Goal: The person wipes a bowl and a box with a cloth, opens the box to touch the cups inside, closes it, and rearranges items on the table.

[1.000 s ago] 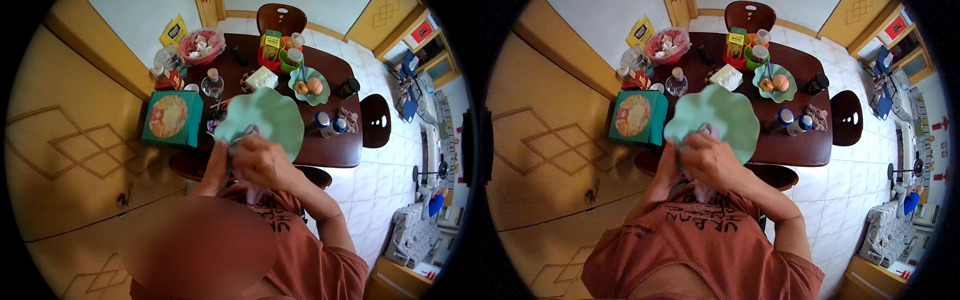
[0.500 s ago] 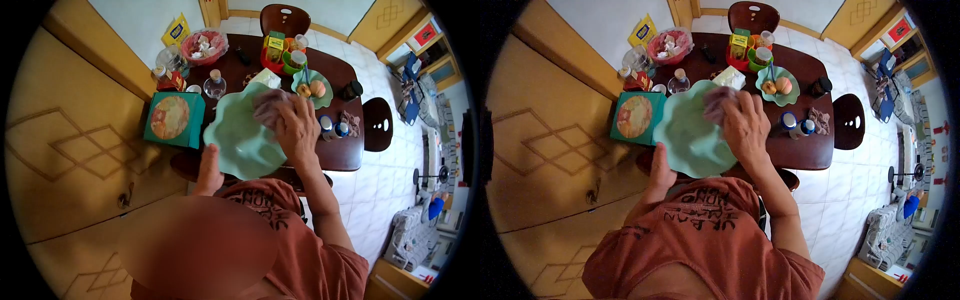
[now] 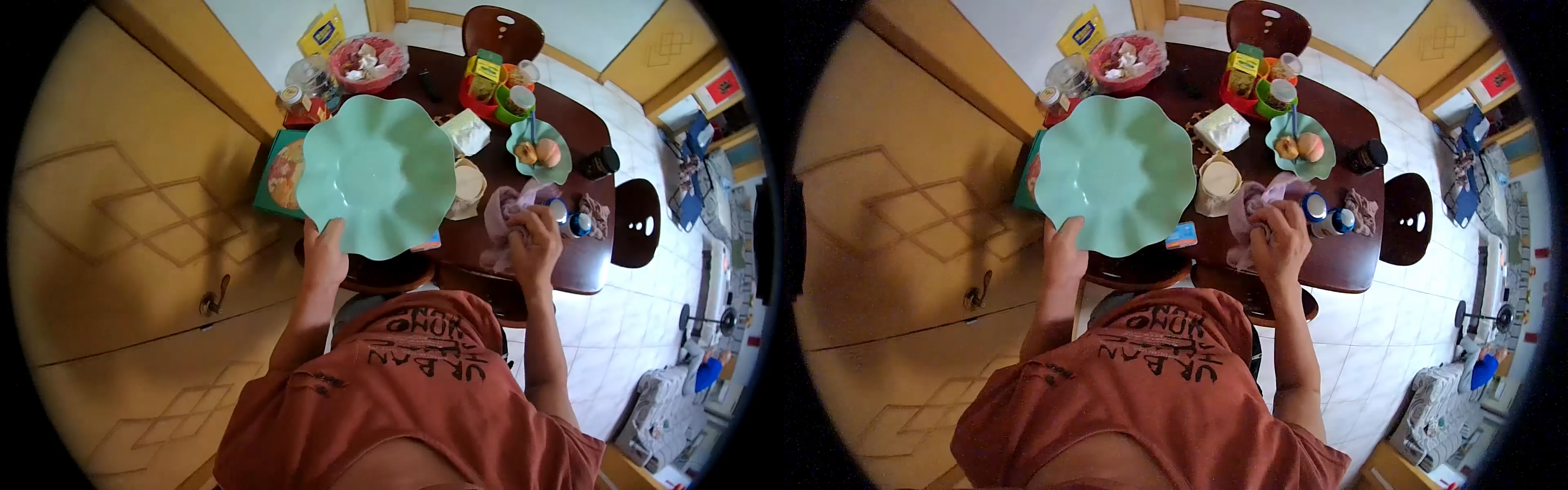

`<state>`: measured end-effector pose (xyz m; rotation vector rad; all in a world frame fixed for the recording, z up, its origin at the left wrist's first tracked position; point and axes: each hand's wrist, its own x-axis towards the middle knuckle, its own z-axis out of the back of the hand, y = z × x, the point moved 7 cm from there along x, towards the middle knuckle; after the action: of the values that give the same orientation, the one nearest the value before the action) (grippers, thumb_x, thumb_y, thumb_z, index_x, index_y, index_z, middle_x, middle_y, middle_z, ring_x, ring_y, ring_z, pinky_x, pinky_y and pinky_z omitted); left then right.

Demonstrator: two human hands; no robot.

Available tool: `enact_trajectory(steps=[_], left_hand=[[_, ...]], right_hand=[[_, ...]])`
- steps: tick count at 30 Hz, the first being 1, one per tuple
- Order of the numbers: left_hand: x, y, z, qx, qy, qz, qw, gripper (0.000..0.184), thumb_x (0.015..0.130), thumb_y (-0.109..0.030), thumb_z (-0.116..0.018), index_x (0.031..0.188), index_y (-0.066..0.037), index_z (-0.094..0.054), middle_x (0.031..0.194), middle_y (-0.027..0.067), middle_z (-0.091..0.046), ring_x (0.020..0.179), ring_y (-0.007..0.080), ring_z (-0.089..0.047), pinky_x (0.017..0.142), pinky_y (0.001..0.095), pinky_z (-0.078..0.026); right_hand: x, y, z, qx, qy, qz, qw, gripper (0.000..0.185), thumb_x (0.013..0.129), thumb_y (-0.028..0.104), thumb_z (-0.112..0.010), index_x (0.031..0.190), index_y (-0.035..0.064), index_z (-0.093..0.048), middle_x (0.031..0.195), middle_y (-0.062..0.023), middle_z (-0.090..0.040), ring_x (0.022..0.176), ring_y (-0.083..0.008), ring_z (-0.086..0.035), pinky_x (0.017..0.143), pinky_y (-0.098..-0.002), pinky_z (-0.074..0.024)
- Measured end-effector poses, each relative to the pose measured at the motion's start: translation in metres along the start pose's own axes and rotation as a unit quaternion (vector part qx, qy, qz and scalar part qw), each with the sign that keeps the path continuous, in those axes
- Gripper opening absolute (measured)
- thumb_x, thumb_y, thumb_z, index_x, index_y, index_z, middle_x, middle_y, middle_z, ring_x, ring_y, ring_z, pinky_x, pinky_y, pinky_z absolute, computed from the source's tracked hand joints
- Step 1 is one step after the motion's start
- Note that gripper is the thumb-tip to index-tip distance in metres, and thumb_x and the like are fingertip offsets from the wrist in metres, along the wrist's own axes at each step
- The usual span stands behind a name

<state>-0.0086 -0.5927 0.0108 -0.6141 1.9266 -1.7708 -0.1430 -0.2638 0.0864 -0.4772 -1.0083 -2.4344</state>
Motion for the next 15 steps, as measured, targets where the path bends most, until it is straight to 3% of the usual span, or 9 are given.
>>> enact_trajectory(steps=[1,3,4,5,6,8,10,15], left_hand=[[0.002,-0.003,-0.005,-0.034,0.016,-0.024,0.999,0.045,0.089,0.001,-0.054,0.134,-0.001,-0.047,0.121,0.009,-0.057,0.105,0.0196,-0.058,0.09,0.0329,-0.049],[0.002,-0.013,-0.015,-0.068,0.031,-0.046,0.996,0.046,0.088,0.003,-0.052,0.134,-0.001,-0.046,0.122,0.0083,-0.056,0.105,0.0193,-0.058,0.09,0.0328,-0.049],[0.0,-0.016,-0.019,-0.144,0.008,0.021,0.989,0.049,0.087,0.005,-0.051,0.135,-0.001,-0.045,0.124,0.008,-0.055,0.107,0.0189,-0.057,0.092,0.0326,-0.048],[-0.002,-0.013,-0.022,-0.217,-0.014,0.089,0.972,0.052,0.086,0.007,-0.049,0.136,-0.001,-0.044,0.126,0.0076,-0.054,0.109,0.0184,-0.056,0.093,0.0325,-0.047],[-0.002,-0.012,-0.024,-0.215,-0.013,0.091,0.972,0.052,0.086,0.007,-0.049,0.136,-0.001,-0.044,0.126,0.0076,-0.054,0.109,0.0184,-0.056,0.093,0.0325,-0.047],[-0.005,-0.01,-0.031,-0.177,0.022,0.107,0.978,0.058,0.083,0.009,-0.045,0.141,-0.002,-0.041,0.13,0.0079,-0.052,0.116,0.0188,-0.053,0.098,0.0326,-0.045],[-0.008,-0.016,-0.042,-0.184,0.03,0.107,0.977,0.063,0.082,0.01,-0.044,0.143,-0.003,-0.038,0.133,0.0085,-0.05,0.12,0.0195,-0.051,0.1,0.0329,-0.044],[-0.016,-0.051,-0.054,-0.166,0.087,0.07,0.98,0.073,0.079,0.011,-0.046,0.149,-0.005,-0.03,0.141,0.0102,-0.045,0.129,0.0217,-0.046,0.106,0.0349,-0.039]], right_hand=[[-0.011,-0.02,-0.017,-0.037,0.012,-0.006,0.999,0.02,0.068,0.002,-0.063,0.086,0.0087,-0.069,0.096,-0.0115,-0.062,0.09,-0.0282,-0.063,0.073,-0.0381,-0.0523],[-0.033,-0.049,-0.058,-0.154,0.105,0.006,0.982,0.041,0.071,0.007,-0.068,0.111,0.0139,-0.065,0.121,-0.0169,-0.058,0.114,-0.0346,-0.055,0.093,-0.047,-0.0459],[-0.035,-0.037,-0.067,-0.225,0.124,0.04,0.966,0.051,0.072,0.01,-0.07,0.122,0.0162,-0.061,0.132,-0.0187,-0.054,0.124,-0.0369,-0.05,0.102,-0.0514,-0.0408],[-0.034,-0.026,-0.069,-0.147,0.109,0.044,0.982,0.059,0.073,0.014,-0.072,0.129,0.0166,-0.057,0.14,-0.0193,-0.047,0.131,-0.0376,-0.043,0.107,-0.0547,-0.0334],[-0.021,0.002,-0.064,-0.07,0.092,0.047,0.992,0.067,0.074,0.017,-0.074,0.137,0.0171,-0.052,0.148,-0.02,-0.04,0.138,-0.0384,-0.035,0.112,-0.0579,-0.0259],[-0.006,0.068,-0.058,0.1,0.154,0.149,0.972,0.072,0.072,0.019,-0.076,0.139,0.014,-0.05,0.151,-0.0178,-0.039,0.141,-0.0362,-0.033,0.113,-0.0571,-0.0262],[-0.009,0.116,-0.065,0.028,0.232,0.26,0.937,0.067,0.074,0.015,-0.072,0.138,0.013,-0.052,0.149,-0.0141,-0.044,0.139,-0.0329,-0.04,0.112,-0.0542,-0.0312],[-0.027,0.101,-0.102,0.029,0.214,0.288,0.933,0.055,0.079,0.009,-0.062,0.134,0.0127,-0.057,0.139,-0.0097,-0.056,0.129,-0.0269,-0.053,0.11,-0.0502,-0.0361]])
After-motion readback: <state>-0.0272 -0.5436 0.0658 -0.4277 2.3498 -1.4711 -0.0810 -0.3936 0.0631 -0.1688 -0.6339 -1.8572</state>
